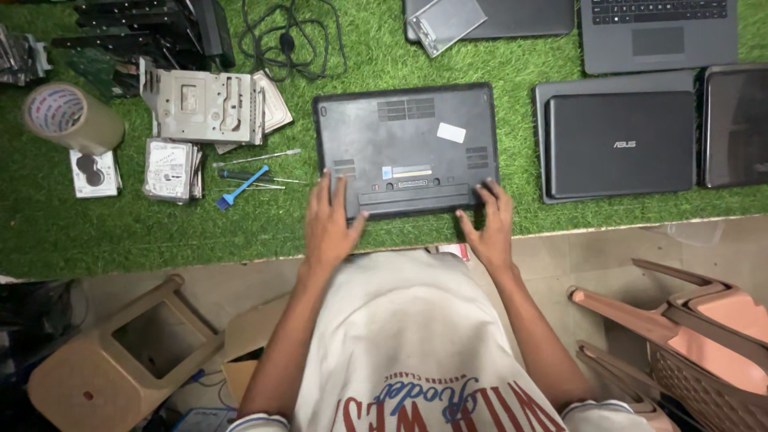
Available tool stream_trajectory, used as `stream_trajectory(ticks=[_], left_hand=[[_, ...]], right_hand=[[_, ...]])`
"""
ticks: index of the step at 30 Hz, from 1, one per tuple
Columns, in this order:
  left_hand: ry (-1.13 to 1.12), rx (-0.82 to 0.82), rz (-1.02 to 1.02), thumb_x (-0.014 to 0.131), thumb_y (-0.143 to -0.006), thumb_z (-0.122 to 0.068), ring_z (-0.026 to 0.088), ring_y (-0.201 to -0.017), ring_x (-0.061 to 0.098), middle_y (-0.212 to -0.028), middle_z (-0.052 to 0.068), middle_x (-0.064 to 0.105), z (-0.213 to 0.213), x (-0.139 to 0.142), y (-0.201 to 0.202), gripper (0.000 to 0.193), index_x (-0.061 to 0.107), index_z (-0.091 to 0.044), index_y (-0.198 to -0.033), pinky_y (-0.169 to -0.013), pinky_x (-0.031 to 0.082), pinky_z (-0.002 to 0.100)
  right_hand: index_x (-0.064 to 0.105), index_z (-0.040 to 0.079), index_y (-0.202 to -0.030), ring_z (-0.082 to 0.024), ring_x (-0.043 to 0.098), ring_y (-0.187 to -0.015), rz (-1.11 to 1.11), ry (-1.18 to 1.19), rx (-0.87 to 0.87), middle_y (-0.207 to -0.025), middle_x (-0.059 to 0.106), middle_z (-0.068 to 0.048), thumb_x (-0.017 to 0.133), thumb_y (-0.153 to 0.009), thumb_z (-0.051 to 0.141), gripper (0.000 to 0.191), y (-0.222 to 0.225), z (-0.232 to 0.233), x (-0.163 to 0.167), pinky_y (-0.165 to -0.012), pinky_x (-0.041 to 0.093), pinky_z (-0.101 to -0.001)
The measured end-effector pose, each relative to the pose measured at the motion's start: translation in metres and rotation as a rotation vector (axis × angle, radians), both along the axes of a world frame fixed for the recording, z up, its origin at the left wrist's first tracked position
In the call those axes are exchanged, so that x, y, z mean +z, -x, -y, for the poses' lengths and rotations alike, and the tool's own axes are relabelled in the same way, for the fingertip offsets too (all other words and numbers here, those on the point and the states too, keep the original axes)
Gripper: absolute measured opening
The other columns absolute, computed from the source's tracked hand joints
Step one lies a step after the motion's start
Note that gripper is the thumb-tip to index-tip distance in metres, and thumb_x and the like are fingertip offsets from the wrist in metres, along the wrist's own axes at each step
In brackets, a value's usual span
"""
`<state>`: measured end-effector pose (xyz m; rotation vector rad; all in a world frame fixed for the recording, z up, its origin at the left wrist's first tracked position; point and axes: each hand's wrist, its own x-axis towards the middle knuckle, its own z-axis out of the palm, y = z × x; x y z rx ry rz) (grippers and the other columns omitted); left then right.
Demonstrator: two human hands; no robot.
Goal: The person removes the battery from a laptop, unscrews the bottom panel with a screwdriver, and pries off the bottom cover by hand. They then reach into the exposed internals and continue unscrewing components inside the open chassis.
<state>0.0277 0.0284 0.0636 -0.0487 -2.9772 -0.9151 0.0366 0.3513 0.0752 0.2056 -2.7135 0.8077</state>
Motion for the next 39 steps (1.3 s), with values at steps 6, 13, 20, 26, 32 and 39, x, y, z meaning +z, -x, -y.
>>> stream_trajectory(ticks=[6,13,20,26,32,39], left_hand=[[-0.07,0.118,0.174,0.086,-0.077,-0.036,0.05,-0.137,0.035,-0.154,0.035,0.03,-0.007,0.001,-0.018,0.104,0.029,0.001,-0.156,-0.111,0.036,0.056],[-0.153,0.072,-0.018,0.085,-0.082,-0.025,0.051,-0.132,0.041,-0.153,0.034,0.037,0.005,-0.019,0.004,0.096,0.031,-0.009,-0.16,-0.11,0.04,0.057],[0.068,0.003,-0.135,0.082,-0.086,-0.022,0.049,-0.138,0.043,-0.155,0.032,0.038,0.008,-0.019,0.053,0.074,0.045,-0.002,-0.147,-0.114,0.037,0.056],[0.118,-0.42,-0.327,0.078,-0.085,-0.014,0.038,-0.135,0.051,-0.142,0.022,0.053,-0.042,-0.016,0.065,0.066,0.051,0.007,-0.142,-0.119,0.038,0.051],[0.211,-0.45,-0.397,0.07,-0.086,-0.012,0.037,-0.129,0.054,-0.134,0.021,0.057,-0.044,-0.027,0.074,0.058,0.055,0.01,-0.137,-0.118,0.041,0.047],[0.289,-0.408,-0.481,0.06,-0.088,-0.007,0.035,-0.126,0.057,-0.131,0.021,0.06,-0.049,-0.035,0.065,0.053,0.055,0.011,-0.136,-0.114,0.044,0.047]], right_hand=[[0.062,-0.006,-0.129,-0.028,0.063,-0.094,0.246,0.24,-0.309,-0.109,0.065,-0.019,0.079,-0.092,0.02,0.048,0.006,-0.029,-0.023,-0.087,0.052,-0.0391],[0.069,-0.006,-0.118,-0.026,0.062,-0.084,0.374,0.251,-0.323,-0.095,0.064,-0.017,0.08,-0.087,0.017,0.04,0.023,-0.037,-0.046,-0.08,0.052,-0.0372],[0.054,-0.011,-0.135,-0.042,0.055,-0.113,0.311,-0.084,-0.113,-0.122,0.056,-0.027,0.088,-0.083,0.021,0.069,0.048,-0.016,-0.005,-0.098,0.045,-0.0463],[0.046,-0.008,-0.145,-0.044,0.053,-0.128,0.072,-0.217,0.278,-0.138,0.052,-0.028,0.082,-0.083,0.014,0.075,0.049,0.049,-0.004,-0.111,0.044,-0.0485],[0.051,-0.01,-0.14,-0.044,0.056,-0.116,0.077,-0.25,0.264,-0.133,0.056,-0.028,0.077,-0.087,0.013,0.064,0.062,0.058,-0.017,-0.101,0.048,-0.0476],[0.057,-0.011,-0.137,-0.039,0.059,-0.106,-0.038,-0.327,0.234,-0.123,0.06,-0.024,0.074,-0.091,0.016,0.056,0.057,0.062,-0.031,-0.093,0.05,-0.0464]])
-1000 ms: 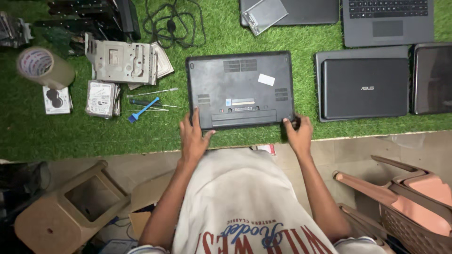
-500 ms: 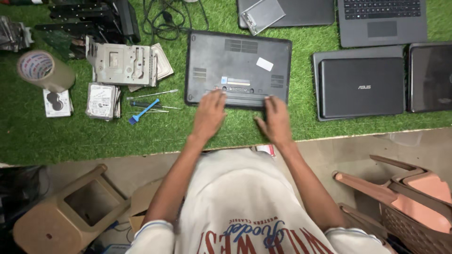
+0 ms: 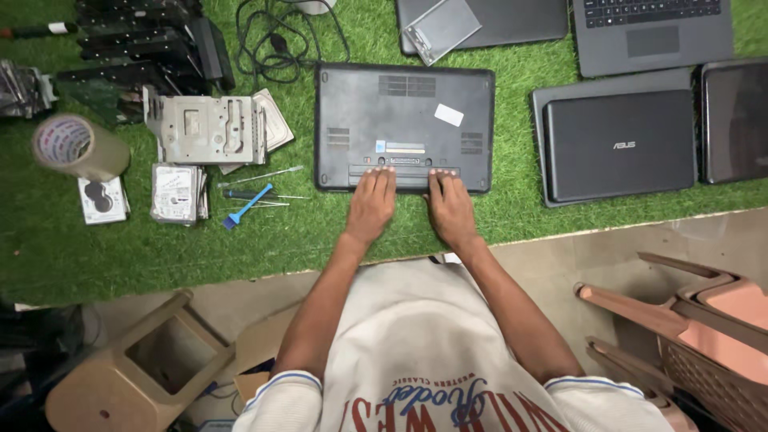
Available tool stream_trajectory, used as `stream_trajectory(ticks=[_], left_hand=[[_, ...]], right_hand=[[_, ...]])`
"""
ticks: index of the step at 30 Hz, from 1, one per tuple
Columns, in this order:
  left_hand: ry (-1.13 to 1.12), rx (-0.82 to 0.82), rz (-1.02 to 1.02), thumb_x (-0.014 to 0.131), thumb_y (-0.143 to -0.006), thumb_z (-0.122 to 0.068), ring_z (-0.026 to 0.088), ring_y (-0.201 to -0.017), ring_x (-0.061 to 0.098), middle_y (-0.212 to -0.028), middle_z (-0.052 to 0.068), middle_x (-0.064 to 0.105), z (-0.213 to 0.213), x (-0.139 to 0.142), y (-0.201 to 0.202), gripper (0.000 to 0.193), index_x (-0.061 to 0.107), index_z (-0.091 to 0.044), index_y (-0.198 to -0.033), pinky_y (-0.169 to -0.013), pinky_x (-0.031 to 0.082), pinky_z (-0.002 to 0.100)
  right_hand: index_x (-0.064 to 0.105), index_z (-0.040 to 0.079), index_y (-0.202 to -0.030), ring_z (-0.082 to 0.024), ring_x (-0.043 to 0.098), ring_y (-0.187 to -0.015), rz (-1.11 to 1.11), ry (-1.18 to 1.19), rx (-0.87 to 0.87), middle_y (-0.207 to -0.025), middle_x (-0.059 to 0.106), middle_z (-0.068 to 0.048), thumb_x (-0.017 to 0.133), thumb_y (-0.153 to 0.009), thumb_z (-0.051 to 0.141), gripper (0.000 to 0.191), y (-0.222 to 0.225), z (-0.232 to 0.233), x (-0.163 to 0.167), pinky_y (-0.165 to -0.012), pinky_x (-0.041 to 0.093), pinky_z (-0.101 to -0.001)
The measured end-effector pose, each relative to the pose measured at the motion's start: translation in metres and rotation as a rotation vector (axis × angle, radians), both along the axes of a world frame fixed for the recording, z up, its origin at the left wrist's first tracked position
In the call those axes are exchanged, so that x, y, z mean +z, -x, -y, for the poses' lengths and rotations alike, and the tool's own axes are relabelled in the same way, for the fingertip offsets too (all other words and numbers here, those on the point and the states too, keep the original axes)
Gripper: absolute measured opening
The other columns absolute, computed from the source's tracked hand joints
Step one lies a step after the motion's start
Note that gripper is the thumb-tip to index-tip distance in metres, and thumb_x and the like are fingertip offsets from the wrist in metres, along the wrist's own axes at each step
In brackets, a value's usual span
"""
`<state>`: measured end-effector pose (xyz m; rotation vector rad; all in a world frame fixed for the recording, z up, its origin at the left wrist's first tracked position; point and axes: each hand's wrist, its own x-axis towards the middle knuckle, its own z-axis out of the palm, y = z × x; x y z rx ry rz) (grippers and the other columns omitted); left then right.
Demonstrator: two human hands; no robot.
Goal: The person removes the battery from a laptop, unscrews the bottom panel with a screwdriver, and pries off the bottom cover by hand. They then reach into the exposed internals and continue unscrewing components inside the open chassis.
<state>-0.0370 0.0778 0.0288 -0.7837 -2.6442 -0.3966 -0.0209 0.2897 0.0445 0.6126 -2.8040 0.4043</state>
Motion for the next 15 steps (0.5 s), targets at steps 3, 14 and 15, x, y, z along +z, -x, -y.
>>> stream_trajectory(ticks=[3,14,15], left_hand=[[-0.024,-0.012,0.002,0.059,-0.087,-0.006,0.036,-0.122,0.059,-0.125,0.022,0.061,-0.0015,-0.0002,-0.0028,0.051,0.056,0.013,-0.134,-0.112,0.046,0.048],[0.002,-0.014,-0.022,0.059,-0.086,-0.007,0.033,-0.107,0.061,-0.11,0.02,0.062,-0.002,0.0049,-0.002,0.049,0.059,0.014,-0.13,-0.108,0.049,0.045],[-0.012,-0.01,-0.035,0.059,-0.087,-0.007,0.033,-0.108,0.061,-0.11,0.019,0.062,-0.0019,0.0047,-0.0026,0.048,0.059,0.013,-0.13,-0.108,0.049,0.045]], right_hand=[[0.059,-0.009,-0.135,-0.039,0.06,-0.107,-0.061,-0.046,-0.011,-0.121,0.061,-0.022,0.074,-0.09,0.017,0.054,-0.0034,0.0006,-0.0039,-0.093,0.05,-0.0463],[0.062,-0.006,-0.129,-0.037,0.06,-0.111,-0.113,-0.062,0.013,-0.12,0.062,-0.019,0.074,-0.088,0.017,0.049,-0.0016,-0.0019,-0.0005,-0.097,0.05,-0.0453],[0.062,-0.007,-0.129,-0.037,0.06,-0.109,-0.09,-0.043,0.022,-0.119,0.062,-0.019,0.075,-0.088,0.017,0.049,-0.0009,-0.0021,0.0011,-0.096,0.05,-0.0456]])
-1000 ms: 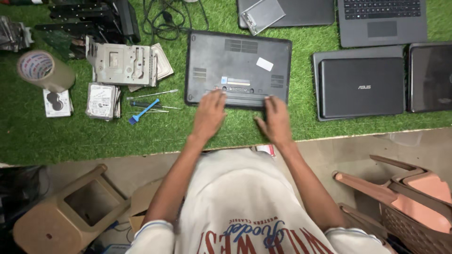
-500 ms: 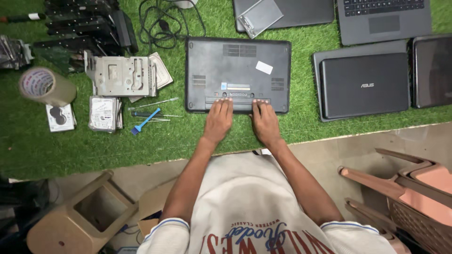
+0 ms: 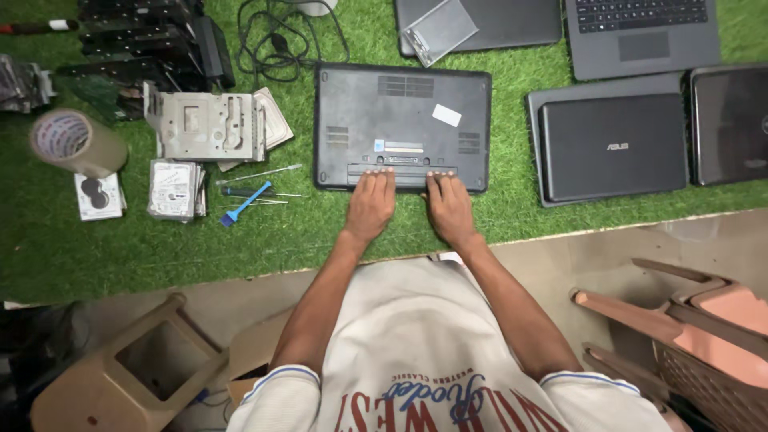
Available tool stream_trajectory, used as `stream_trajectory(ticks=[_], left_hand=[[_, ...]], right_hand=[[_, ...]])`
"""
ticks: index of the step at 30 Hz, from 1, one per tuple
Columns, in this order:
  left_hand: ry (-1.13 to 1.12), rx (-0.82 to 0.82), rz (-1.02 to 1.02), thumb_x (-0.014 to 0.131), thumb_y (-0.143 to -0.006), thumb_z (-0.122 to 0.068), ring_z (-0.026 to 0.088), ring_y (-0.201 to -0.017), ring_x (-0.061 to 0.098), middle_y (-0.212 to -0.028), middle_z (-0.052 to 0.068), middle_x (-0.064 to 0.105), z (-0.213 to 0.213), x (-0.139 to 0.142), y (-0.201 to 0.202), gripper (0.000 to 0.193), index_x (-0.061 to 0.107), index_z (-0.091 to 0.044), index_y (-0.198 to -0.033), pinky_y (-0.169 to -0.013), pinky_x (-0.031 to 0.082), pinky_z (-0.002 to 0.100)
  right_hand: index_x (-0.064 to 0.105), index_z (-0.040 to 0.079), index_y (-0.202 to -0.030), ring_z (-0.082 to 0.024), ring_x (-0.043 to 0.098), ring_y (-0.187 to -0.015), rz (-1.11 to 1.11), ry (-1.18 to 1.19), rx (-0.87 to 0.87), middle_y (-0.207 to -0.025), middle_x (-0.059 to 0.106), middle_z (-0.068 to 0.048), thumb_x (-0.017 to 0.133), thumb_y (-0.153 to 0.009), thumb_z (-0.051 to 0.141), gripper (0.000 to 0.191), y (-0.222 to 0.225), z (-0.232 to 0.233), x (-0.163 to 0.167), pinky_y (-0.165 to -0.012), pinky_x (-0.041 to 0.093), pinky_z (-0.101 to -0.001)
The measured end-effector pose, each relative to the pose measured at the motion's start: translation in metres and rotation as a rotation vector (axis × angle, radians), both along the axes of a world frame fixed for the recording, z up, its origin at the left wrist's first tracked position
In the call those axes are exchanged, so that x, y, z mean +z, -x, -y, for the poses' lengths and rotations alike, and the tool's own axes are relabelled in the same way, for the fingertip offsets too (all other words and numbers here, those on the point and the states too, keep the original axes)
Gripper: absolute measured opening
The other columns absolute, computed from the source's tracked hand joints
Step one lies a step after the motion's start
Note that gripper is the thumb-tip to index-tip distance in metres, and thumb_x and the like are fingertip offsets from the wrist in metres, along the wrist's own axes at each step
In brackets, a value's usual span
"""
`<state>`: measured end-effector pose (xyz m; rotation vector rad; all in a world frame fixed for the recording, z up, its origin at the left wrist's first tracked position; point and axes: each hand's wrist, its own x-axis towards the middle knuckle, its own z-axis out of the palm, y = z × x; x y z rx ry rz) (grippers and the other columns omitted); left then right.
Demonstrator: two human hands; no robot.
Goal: The person removes the battery from a laptop, unscrews the bottom panel with a screwdriver, and pries off the bottom cover by hand. They then reach into the exposed internals and continue unscrewing components inside the open chassis.
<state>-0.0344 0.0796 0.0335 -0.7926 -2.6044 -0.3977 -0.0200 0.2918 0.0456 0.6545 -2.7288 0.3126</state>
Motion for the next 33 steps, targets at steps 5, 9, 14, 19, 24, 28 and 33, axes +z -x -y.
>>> stream_trajectory(ticks=[5,9,14,19,24,28,33], left_hand=[[0.012,0.0,0.042,0.059,-0.091,-0.008,0.033,-0.11,0.06,-0.112,0.019,0.062,0.003,0.001,0.001,0.047,0.058,0.011,-0.134,-0.109,0.047,0.045],[0.014,-0.007,0.062,0.058,-0.086,-0.009,0.034,-0.122,0.059,-0.13,0.021,0.061,0.008,0.007,0.006,0.048,0.058,0.009,-0.131,-0.11,0.044,0.046],[0.072,0.054,0.047,0.057,-0.088,-0.01,0.035,-0.129,0.055,-0.137,0.022,0.059,0.002,0.006,0.004,0.051,0.056,0.008,-0.136,-0.114,0.041,0.048],[0.128,0.067,0.032,0.058,-0.091,-0.011,0.034,-0.13,0.057,-0.135,0.021,0.059,0.0,-0.003,-0.002,0.05,0.057,0.009,-0.137,-0.116,0.042,0.049],[0.159,0.08,-0.036,0.059,-0.092,-0.013,0.034,-0.125,0.059,-0.132,0.02,0.062,-0.001,-0.008,-0.004,0.049,0.058,0.009,-0.136,-0.114,0.044,0.048],[0.171,0.09,-0.064,0.058,-0.091,-0.013,0.033,-0.125,0.059,-0.131,0.019,0.063,-0.002,-0.012,-0.004,0.05,0.058,0.009,-0.135,-0.114,0.044,0.047],[0.102,0.07,-0.011,0.058,-0.09,-0.013,0.032,-0.126,0.06,-0.13,0.019,0.062,-0.003,-0.009,-0.006,0.05,0.058,0.008,-0.135,-0.114,0.044,0.046]], right_hand=[[0.061,-0.005,-0.129,-0.039,0.058,-0.112,0.208,0.042,-0.033,-0.122,0.06,-0.02,0.077,-0.089,0.019,0.05,0.004,-0.002,0.014,-0.096,0.048,-0.0475],[0.055,-0.009,-0.135,-0.041,0.054,-0.122,0.162,0.059,-0.023,-0.132,0.056,-0.025,0.074,-0.085,0.016,0.059,0.009,0.0,0.027,-0.104,0.046,-0.047],[0.053,-0.01,-0.139,-0.041,0.055,-0.122,0.156,0.006,-0.013,-0.132,0.057,-0.025,0.07,-0.089,0.013,0.058,0.004,0.002,0.03,-0.104,0.046,-0.0463],[0.056,-0.011,-0.138,-0.038,0.058,-0.119,0.116,-0.051,-0.023,-0.126,0.06,-0.023,0.065,-0.089,0.006,0.052,0.003,0.003,0.021,-0.104,0.048,-0.0446],[0.058,-0.011,-0.135,-0.039,0.059,-0.113,0.035,-0.08,-0.011,-0.123,0.061,-0.025,0.064,-0.089,0.005,0.05,0.0,0.0,0.01,-0.1,0.049,-0.0463],[0.058,-0.009,-0.135,-0.038,0.06,-0.116,-0.06,-0.093,-0.016,-0.123,0.061,-0.023,0.063,-0.089,0.004,0.048,0.0,-0.001,-0.001,-0.103,0.05,-0.0466],[0.06,-0.009,-0.135,-0.039,0.06,-0.115,-0.028,-0.044,-0.004,-0.124,0.061,-0.023,0.066,-0.09,0.006,0.047,-0.004,-0.008,-0.003,-0.101,0.049,-0.0471]])
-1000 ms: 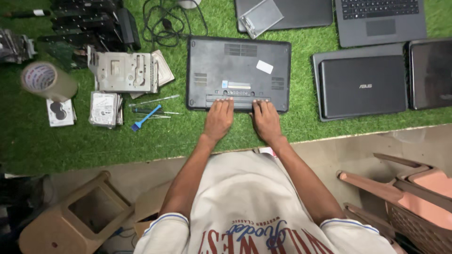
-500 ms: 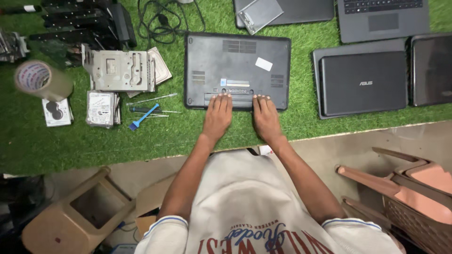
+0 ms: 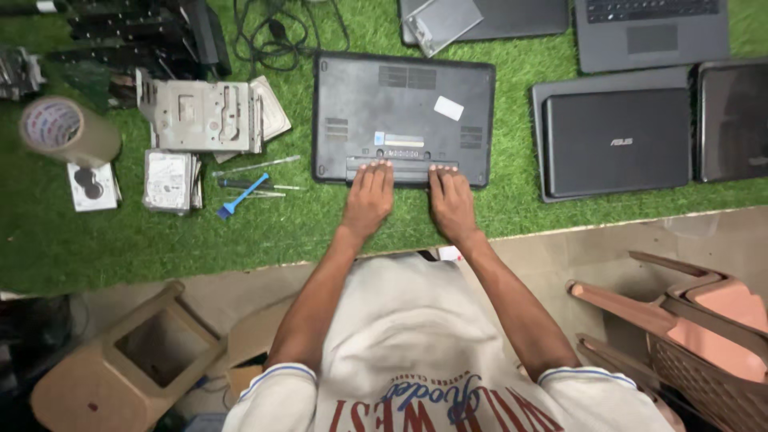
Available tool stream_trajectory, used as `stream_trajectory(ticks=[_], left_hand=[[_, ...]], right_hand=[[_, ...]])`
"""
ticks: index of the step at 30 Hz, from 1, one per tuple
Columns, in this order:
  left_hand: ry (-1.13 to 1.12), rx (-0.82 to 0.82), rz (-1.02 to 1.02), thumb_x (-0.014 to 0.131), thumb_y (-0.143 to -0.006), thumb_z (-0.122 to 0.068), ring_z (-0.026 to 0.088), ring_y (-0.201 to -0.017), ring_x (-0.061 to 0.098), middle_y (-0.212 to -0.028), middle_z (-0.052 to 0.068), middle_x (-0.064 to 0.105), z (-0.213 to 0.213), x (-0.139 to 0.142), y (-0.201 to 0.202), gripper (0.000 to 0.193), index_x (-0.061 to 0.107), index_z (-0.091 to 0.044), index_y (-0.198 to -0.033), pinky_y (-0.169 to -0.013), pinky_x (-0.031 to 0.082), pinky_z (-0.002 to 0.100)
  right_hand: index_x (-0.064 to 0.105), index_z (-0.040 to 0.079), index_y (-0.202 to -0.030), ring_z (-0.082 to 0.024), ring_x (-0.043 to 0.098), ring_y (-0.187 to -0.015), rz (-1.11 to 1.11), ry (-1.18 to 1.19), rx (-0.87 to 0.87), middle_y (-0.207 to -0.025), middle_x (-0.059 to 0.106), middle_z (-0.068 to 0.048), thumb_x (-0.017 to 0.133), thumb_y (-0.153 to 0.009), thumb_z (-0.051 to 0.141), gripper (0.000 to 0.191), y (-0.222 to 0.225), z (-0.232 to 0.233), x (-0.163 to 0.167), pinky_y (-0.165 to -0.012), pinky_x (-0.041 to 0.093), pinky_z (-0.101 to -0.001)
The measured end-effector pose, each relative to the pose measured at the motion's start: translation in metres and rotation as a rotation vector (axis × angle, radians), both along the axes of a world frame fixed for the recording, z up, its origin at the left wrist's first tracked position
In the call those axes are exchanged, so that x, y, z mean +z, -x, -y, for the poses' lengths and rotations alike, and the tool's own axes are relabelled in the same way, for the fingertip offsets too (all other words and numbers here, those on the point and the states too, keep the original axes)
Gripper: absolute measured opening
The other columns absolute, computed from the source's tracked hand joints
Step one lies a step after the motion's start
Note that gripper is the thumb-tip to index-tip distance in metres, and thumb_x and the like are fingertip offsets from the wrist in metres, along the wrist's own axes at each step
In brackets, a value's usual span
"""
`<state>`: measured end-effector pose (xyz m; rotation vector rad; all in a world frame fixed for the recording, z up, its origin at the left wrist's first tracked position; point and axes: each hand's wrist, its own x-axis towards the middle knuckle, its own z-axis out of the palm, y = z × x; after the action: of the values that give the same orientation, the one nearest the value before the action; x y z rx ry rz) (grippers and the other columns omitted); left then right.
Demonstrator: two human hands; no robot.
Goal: The person removes the battery from a laptop, unscrews the bottom panel with a screwdriver, and pries off the bottom cover by hand. They then reach into the exposed internals and continue unscrewing components inside the open chassis.
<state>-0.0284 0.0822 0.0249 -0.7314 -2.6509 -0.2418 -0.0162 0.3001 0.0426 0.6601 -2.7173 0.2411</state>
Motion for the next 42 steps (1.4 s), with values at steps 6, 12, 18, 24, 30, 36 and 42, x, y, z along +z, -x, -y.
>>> stream_trajectory(ticks=[6,12,18,24,30,36,42], left_hand=[[-0.065,-0.066,0.119,0.062,-0.086,-0.011,0.034,-0.121,0.058,-0.127,0.019,0.06,0.009,0.02,0.006,0.054,0.056,0.009,-0.136,-0.11,0.045,0.046],[-0.173,-0.102,0.169,0.07,-0.084,-0.018,0.038,-0.12,0.054,-0.129,0.02,0.057,-0.002,0.029,0.013,0.059,0.054,0.008,-0.135,-0.108,0.042,0.05],[-0.161,-0.127,0.184,0.068,-0.082,-0.009,0.038,-0.12,0.055,-0.126,0.021,0.057,-0.001,0.032,0.018,0.052,0.056,0.01,-0.13,-0.108,0.044,0.047],[-0.162,-0.134,0.208,0.062,-0.074,0.005,0.033,-0.108,0.056,-0.111,0.016,0.056,-0.002,0.045,0.023,0.044,0.061,0.006,-0.118,-0.098,0.048,0.041],[-0.12,-0.141,0.193,0.063,-0.072,0.003,0.031,-0.102,0.055,-0.106,0.016,0.056,-0.004,0.045,0.029,0.04,0.062,0.004,-0.111,-0.089,0.049,0.04],[-0.054,-0.165,0.254,0.065,-0.073,0.002,0.031,-0.102,0.056,-0.103,0.015,0.056,-0.007,0.035,0.035,0.029,0.062,-0.001,-0.101,-0.087,0.049,0.04],[-0.046,-0.199,0.329,0.076,-0.07,-0.005,0.033,-0.107,0.057,-0.108,0.017,0.057,-0.006,0.039,0.042,0.037,0.061,-0.002,-0.103,-0.088,0.05,0.043]], right_hand=[[0.061,-0.005,-0.129,-0.04,0.058,-0.118,0.119,0.218,0.027,-0.126,0.06,-0.021,0.075,-0.089,0.014,0.046,-0.001,-0.005,0.004,-0.105,0.047,-0.0488],[0.05,-0.005,-0.137,-0.048,0.048,-0.132,0.151,0.4,-0.313,-0.144,0.046,-0.028,0.083,-0.086,0.017,0.064,0.022,-0.028,-0.001,-0.113,0.04,-0.0534],[0.045,-0.004,-0.121,-0.053,0.048,-0.126,0.434,0.411,-0.426,-0.145,0.036,-0.036,0.089,-0.069,0.026,0.074,0.079,-0.041,0.005,-0.109,0.044,-0.0505],[0.046,0.001,-0.124,-0.055,0.053,-0.119,0.685,0.271,-0.53,-0.144,0.034,-0.036,0.092,-0.065,0.035,0.082,0.106,-0.033,0.032,-0.103,0.047,-0.0533],[0.037,-0.001,-0.133,-0.063,0.052,-0.12,0.84,0.177,-0.594,-0.153,0.018,-0.044,0.093,-0.064,0.038,0.096,0.116,-0.019,0.051,-0.105,0.048,-0.0533],[0.029,-0.004,-0.143,-0.07,0.039,-0.13,0.946,0.039,-0.667,-0.155,0.005,-0.05,0.093,-0.067,0.042,0.109,0.124,-0.003,0.054,-0.109,0.045,-0.0557],[0.028,-0.004,-0.144,-0.072,0.034,-0.131,0.911,0.08,-0.631,-0.153,0.005,-0.051,0.093,-0.067,0.041,0.111,0.128,-0.007,0.054,-0.111,0.041,-0.0568]])
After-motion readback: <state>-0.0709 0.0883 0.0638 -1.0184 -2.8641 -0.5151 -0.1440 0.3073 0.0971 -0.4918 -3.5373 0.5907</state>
